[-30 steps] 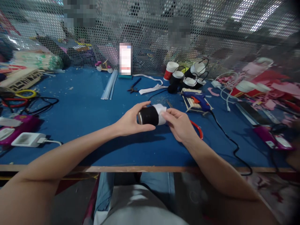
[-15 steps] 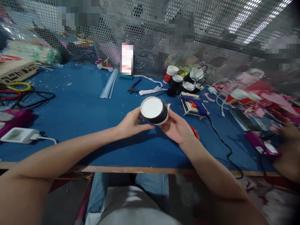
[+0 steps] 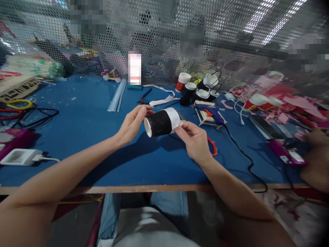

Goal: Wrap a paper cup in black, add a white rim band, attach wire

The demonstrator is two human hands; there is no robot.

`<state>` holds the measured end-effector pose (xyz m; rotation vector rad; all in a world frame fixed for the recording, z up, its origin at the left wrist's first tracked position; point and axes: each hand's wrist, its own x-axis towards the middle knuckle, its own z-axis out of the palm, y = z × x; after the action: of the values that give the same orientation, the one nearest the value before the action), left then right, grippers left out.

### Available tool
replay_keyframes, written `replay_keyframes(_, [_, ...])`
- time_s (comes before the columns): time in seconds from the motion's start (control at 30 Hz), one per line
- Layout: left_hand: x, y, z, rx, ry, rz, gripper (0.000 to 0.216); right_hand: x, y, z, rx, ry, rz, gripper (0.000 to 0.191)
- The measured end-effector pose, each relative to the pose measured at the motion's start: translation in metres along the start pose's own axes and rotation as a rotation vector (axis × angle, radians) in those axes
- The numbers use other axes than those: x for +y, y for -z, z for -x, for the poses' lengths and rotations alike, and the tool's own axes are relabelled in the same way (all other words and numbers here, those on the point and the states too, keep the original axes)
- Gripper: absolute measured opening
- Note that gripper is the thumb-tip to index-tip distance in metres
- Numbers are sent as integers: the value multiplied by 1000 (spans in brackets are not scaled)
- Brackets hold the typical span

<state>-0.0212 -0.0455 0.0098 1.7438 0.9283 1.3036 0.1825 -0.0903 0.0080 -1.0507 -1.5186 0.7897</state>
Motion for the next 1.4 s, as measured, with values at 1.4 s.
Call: replay_keyframes(1.4, [3,-8,13,-168,-426,-805,59,50,157,-94,72,-396,1197,20])
